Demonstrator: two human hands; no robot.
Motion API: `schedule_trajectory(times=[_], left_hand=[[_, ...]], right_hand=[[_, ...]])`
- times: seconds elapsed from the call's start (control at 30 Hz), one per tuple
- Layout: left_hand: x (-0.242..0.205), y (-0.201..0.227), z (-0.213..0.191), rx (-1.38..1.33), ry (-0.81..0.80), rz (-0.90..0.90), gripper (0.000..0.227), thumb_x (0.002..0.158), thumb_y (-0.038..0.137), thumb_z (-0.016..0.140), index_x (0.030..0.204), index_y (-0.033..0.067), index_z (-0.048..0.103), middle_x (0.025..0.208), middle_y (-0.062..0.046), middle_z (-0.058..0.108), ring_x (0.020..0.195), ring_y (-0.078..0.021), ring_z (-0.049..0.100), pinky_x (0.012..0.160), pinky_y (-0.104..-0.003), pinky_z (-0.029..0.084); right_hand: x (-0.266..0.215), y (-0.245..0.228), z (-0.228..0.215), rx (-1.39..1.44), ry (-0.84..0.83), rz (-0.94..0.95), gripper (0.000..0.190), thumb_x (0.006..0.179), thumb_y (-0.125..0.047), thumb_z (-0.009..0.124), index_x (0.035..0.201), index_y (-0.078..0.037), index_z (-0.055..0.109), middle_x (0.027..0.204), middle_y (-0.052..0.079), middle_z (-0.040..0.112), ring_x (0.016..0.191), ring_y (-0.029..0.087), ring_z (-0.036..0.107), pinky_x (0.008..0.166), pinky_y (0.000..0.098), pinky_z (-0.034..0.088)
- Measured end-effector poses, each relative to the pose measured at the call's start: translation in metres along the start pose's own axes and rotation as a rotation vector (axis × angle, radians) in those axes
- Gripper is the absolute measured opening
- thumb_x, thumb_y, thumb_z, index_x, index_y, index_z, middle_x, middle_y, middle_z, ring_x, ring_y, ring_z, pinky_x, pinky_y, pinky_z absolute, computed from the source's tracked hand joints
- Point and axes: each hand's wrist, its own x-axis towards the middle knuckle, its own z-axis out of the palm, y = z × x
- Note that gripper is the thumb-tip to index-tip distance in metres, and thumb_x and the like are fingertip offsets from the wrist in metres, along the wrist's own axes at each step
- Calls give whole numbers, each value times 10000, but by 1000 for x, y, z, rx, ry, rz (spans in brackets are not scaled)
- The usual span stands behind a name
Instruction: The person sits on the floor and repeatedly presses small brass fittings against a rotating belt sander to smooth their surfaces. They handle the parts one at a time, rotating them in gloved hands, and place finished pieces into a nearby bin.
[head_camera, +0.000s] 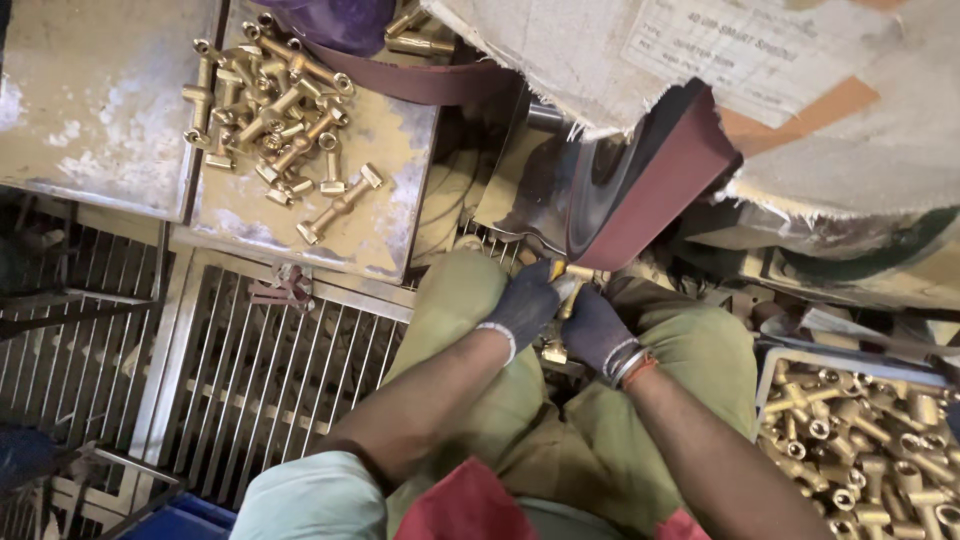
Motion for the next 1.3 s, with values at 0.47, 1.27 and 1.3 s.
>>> schedule_trajectory(times=[0.47, 1.27, 1.3], left_hand=[[-55, 32, -1, 146, -2, 363, 358, 974, 118, 675, 1280, -45, 586, 1155, -157, 676, 1033, -217, 644, 920, -361, 524], [23, -1, 9, -651, 18, -475, 192, 963, 89, 610, 1109, -15, 678, 915, -94, 709, 745, -202, 665, 635, -353, 528], [20, -2, 10, -658, 12, -431, 200, 959, 79, 608, 1120, -13, 683, 935, -86, 724, 769, -190, 677, 665, -343, 540]], right_hand=[[-57, -49, -25, -45, 18, -89, 358, 833, -73, 734, 1187, -50, 683, 1115, 99, 769, 1074, 223, 725, 931, 346, 544], [-11, -59, -41, 1150, -166, 464, 301, 807, -63, 742, 1099, -35, 673, 947, 54, 720, 854, 172, 690, 743, 359, 576], [-14, -60, -39, 1106, -165, 458, 303, 814, -59, 747, 1106, -23, 673, 956, 56, 720, 856, 174, 683, 752, 362, 572]])
